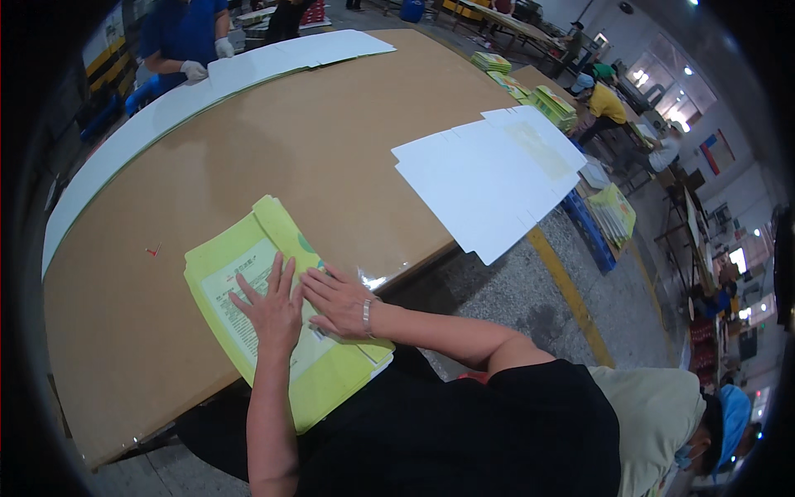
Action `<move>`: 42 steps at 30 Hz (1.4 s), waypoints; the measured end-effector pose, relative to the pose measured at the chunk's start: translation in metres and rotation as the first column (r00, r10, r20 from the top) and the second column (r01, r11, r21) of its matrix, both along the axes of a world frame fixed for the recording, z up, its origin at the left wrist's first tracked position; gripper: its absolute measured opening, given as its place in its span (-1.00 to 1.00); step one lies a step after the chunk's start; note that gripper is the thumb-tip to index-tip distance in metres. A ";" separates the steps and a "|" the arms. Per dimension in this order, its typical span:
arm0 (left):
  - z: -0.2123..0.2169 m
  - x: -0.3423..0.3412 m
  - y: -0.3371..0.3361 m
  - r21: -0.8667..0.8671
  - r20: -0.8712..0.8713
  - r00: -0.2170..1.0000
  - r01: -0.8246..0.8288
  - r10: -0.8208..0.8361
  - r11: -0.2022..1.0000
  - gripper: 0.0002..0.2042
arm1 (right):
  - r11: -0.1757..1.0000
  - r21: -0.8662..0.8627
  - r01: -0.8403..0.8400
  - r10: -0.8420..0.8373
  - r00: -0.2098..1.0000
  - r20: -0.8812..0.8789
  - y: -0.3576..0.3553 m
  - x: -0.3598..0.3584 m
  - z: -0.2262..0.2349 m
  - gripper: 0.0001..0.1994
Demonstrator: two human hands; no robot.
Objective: Sorting and checking yellow printed folders or packaging materials in an industrial setting.
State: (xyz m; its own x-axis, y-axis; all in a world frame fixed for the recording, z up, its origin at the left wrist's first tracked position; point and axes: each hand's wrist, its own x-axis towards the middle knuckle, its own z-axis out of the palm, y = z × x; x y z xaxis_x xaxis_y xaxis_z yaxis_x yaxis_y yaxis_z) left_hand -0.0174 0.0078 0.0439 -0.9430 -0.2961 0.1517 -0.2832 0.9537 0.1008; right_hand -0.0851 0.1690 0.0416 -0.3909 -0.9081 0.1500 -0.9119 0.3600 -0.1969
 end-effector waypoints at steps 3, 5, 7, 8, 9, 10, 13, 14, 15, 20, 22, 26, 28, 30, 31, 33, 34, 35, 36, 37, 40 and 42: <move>0.011 0.007 0.000 0.096 0.037 0.999 0.012 -0.015 0.995 -0.42 | 0.971 -0.107 -0.215 0.240 0.866 0.440 0.034 -0.014 0.028 -0.57; 0.014 0.006 0.001 0.110 0.028 0.999 0.015 -0.018 0.994 -0.40 | 0.900 -0.358 0.246 -0.102 0.920 0.378 0.076 -0.047 0.031 -0.57; 0.017 0.003 0.008 0.131 0.018 0.998 0.053 -0.056 0.990 -0.39 | 0.865 -0.254 0.433 -0.396 0.899 0.186 0.142 -0.111 0.028 -0.28; 0.016 0.005 0.005 0.137 0.029 0.999 0.037 -0.042 0.990 -0.38 | 0.793 0.109 0.600 -0.600 0.799 -0.033 0.160 -0.114 0.028 -0.18; 0.014 0.004 0.003 0.144 0.034 0.999 0.023 -0.028 0.989 -0.37 | 0.547 0.399 0.736 -0.669 0.671 -0.319 0.173 -0.119 0.028 -0.06; 0.014 -0.001 0.005 0.152 0.028 0.999 0.023 -0.027 0.988 -0.37 | 0.544 0.400 0.737 -0.666 0.670 -0.329 0.186 -0.128 0.024 -0.06; 0.017 0.003 0.001 0.156 -0.002 1.000 0.010 -0.010 0.988 -0.37 | 0.457 0.633 0.625 -0.681 0.704 -0.203 0.196 -0.145 0.028 0.09; 0.015 0.002 -0.001 0.152 -0.021 1.000 0.018 -0.015 0.988 -0.37 | 0.494 0.665 0.560 -0.672 0.731 -0.116 0.192 -0.150 0.035 0.05; 0.014 0.003 -0.003 0.147 -0.042 0.999 0.022 -0.016 0.989 -0.37 | 0.534 0.688 0.492 -0.657 0.753 -0.029 0.187 -0.154 0.039 0.02; 0.004 0.004 -0.003 0.133 -0.105 0.994 -0.010 0.024 0.991 -0.38 | 0.865 0.290 0.410 -0.481 0.842 0.245 0.175 -0.158 0.074 -0.03; 0.003 0.003 0.001 0.140 -0.083 0.995 0.060 -0.049 0.988 -0.38 | 0.923 -0.035 0.382 -0.359 0.891 0.278 0.162 -0.139 0.104 -0.09; -0.002 0.010 -0.001 0.117 -0.120 0.992 0.040 -0.026 0.992 -0.39 | 0.741 -0.517 0.429 0.160 0.635 0.755 0.135 -0.101 0.152 -0.15; -0.002 0.013 -0.001 0.103 -0.161 0.986 0.056 -0.039 0.993 -0.39 | 0.605 -0.513 0.609 0.436 0.286 0.853 0.116 -0.072 0.165 -0.17; 0.014 0.007 0.004 0.147 -0.128 0.990 0.073 -0.054 0.986 -0.43 | 0.631 -0.399 0.666 0.402 0.159 0.902 0.116 -0.068 0.130 -0.19; 0.003 0.009 -0.002 0.059 -0.086 0.995 0.059 -0.054 0.996 -0.43 | 0.688 -0.320 0.651 0.349 0.090 0.933 0.105 -0.056 0.113 -0.15; -0.023 0.005 -0.011 0.055 -0.147 0.987 0.070 -0.061 0.996 -0.43 | 0.788 -0.163 0.594 0.128 0.101 0.987 0.083 -0.026 0.083 -0.30; -0.030 0.005 -0.015 0.129 -0.249 0.967 0.089 -0.055 0.988 -0.43 | 0.811 -0.127 0.571 0.036 0.168 0.985 0.075 -0.012 0.067 -0.36; -0.034 0.005 -0.016 0.124 -0.348 0.936 0.097 -0.049 0.988 -0.48 | 0.827 -0.119 0.549 -0.053 0.286 0.957 0.069 -0.005 0.056 -0.37; -0.037 0.006 -0.017 0.124 -0.346 0.937 0.087 -0.040 0.988 -0.48 | 0.842 -0.108 0.528 -0.135 0.402 0.906 0.066 0.000 0.047 -0.39; -0.034 0.006 -0.020 0.106 -0.370 0.926 -0.038 0.074 0.994 -0.52 | 0.849 -0.107 0.518 -0.129 0.400 0.907 0.066 0.001 0.041 -0.39; 0.001 0.008 -0.022 0.215 -0.493 0.822 -0.202 0.284 0.956 -0.65 | 0.882 -0.082 0.465 -0.252 0.610 0.751 0.070 -0.002 0.034 -0.38; 0.010 0.011 -0.029 0.633 -0.578 0.579 -0.127 0.575 0.764 -0.65 | 0.892 -0.099 0.440 -0.234 0.639 0.733 0.068 -0.002 0.037 -0.37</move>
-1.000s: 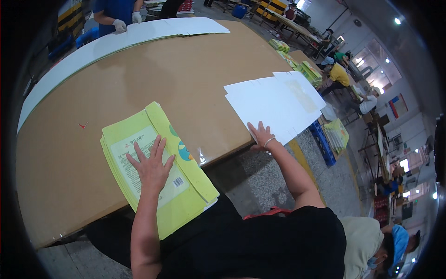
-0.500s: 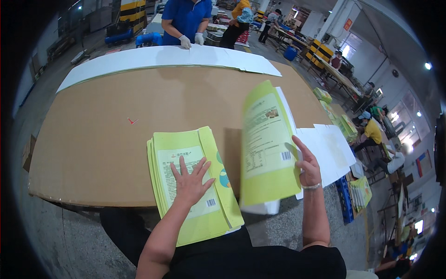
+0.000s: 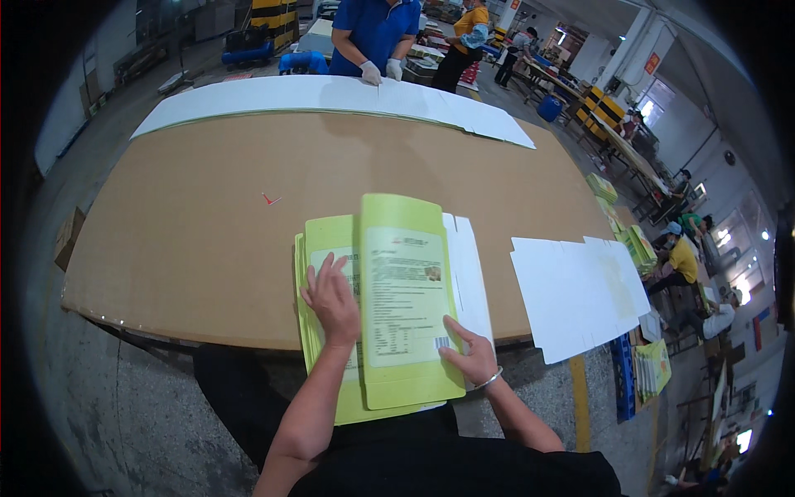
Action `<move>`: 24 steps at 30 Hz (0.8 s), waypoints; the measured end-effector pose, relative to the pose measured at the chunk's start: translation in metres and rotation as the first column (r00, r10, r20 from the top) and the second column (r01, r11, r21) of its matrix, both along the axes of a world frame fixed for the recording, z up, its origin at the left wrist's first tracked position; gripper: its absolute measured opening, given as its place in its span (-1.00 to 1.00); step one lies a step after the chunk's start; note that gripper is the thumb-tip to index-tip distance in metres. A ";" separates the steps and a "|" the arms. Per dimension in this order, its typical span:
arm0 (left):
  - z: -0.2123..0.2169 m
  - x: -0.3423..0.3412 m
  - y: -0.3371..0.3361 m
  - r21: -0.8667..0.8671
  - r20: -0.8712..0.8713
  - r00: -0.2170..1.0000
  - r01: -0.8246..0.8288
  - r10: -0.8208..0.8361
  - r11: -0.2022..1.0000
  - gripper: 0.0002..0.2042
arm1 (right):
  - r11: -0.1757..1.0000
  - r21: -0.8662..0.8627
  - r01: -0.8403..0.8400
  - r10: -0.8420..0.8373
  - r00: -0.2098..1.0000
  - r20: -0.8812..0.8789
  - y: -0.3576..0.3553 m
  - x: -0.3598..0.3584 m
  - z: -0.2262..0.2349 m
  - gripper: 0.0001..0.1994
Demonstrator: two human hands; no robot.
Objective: Sorting and checking yellow printed folders or packaging materials in an industrial setting.
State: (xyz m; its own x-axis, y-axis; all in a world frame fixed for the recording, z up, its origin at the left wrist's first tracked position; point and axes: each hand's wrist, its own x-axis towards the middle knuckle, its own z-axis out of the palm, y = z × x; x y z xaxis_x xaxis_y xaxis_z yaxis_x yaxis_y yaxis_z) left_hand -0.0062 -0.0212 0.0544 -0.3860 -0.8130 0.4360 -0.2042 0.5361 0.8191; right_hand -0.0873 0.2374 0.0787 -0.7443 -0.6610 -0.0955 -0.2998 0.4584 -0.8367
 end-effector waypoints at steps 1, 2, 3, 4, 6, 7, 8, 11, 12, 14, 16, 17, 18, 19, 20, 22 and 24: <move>-0.003 0.010 -0.017 0.134 -0.167 0.979 0.139 -0.116 0.981 -0.68 | 0.999 0.021 -0.026 0.027 0.999 -0.034 -0.008 0.008 0.014 -0.35; 0.009 0.012 -0.018 0.133 -0.171 0.976 0.157 -0.134 0.979 -0.68 | 1.000 0.020 -0.008 0.009 0.999 -0.038 -0.012 0.012 0.015 -0.35; 0.021 0.015 -0.018 0.223 -0.170 0.976 0.170 -0.134 0.960 -0.68 | 0.999 0.003 -0.041 0.041 0.995 -0.087 -0.019 0.018 0.014 -0.35; 0.029 0.019 -0.019 0.312 -0.165 0.977 0.181 -0.135 0.933 -0.64 | 0.997 -0.012 -0.073 0.071 0.989 -0.133 -0.026 0.026 0.012 -0.34; 0.016 0.030 -0.023 0.214 -0.084 0.982 0.185 -0.170 0.959 -0.54 | 0.993 0.070 -0.092 0.099 0.990 -0.102 -0.043 0.040 0.012 -0.33; 0.016 0.036 -0.023 0.102 0.000 0.984 0.179 -0.179 0.979 -0.54 | 0.988 0.113 -0.105 0.115 0.990 -0.084 -0.047 0.042 0.009 -0.33; 0.016 0.038 -0.023 -0.012 0.083 0.980 0.181 -0.179 0.984 -0.54 | 0.981 0.156 -0.118 0.129 0.989 -0.066 -0.049 0.044 0.008 -0.33; 0.013 0.023 -0.010 -0.111 0.376 0.902 0.269 -0.210 0.957 -0.57 | 0.942 0.317 -0.108 0.135 0.989 -0.066 -0.054 0.043 0.007 -0.32; 0.010 0.020 -0.003 -0.320 0.573 0.816 0.312 -0.080 0.895 -0.57 | 0.939 0.327 -0.108 0.133 0.989 -0.057 -0.053 0.048 0.001 -0.32; 0.006 -0.001 0.020 -0.228 0.615 0.760 0.427 -0.210 0.875 -0.52 | 0.983 0.150 -0.104 0.130 0.976 -0.177 -0.049 0.049 -0.007 -0.37; -0.021 -0.009 0.029 -0.267 0.575 0.806 0.349 -0.142 0.898 -0.52 | 0.961 0.226 -0.158 0.184 0.978 -0.099 -0.038 0.034 0.008 -0.40; -0.021 -0.006 0.030 -0.250 0.580 0.802 0.344 -0.145 0.905 -0.52 | 0.935 0.282 -0.215 0.230 0.973 -0.022 -0.032 0.023 0.018 -0.44; -0.022 -0.003 0.027 -0.269 0.586 0.797 0.361 -0.146 0.893 -0.51 | 0.993 0.112 -0.032 0.062 0.957 -0.284 -0.021 0.008 0.011 -0.55; -0.024 0.002 0.024 -0.281 0.601 0.786 0.377 -0.144 0.883 -0.49 | 0.994 0.023 0.109 -0.081 0.851 -0.519 -0.009 -0.018 -0.001 -0.63; -0.025 0.007 0.019 -0.290 0.591 0.796 0.364 -0.134 0.885 -0.49 | 0.972 -0.033 0.233 -0.215 0.824 -0.524 -0.014 -0.028 0.007 -0.66; -0.021 -0.007 0.021 -0.286 0.567 0.806 0.388 -0.172 0.876 -0.48 | 0.982 0.107 0.156 -0.070 0.827 -0.558 0.005 -0.079 -0.026 -0.56; -0.021 -0.020 0.024 -0.298 0.561 0.808 0.398 -0.178 0.867 -0.49 | 0.980 -0.067 -0.185 0.173 0.973 -0.153 0.006 -0.100 -0.042 -0.30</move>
State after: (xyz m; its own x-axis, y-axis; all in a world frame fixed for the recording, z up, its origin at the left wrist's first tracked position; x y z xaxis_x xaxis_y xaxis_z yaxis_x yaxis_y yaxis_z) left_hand -0.0264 0.0028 0.0330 -0.8250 -0.4338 0.3623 -0.3067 0.8820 0.3578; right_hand -0.1869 0.2438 0.0367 -0.6153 -0.7857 0.0640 -0.4921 0.3193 -0.8099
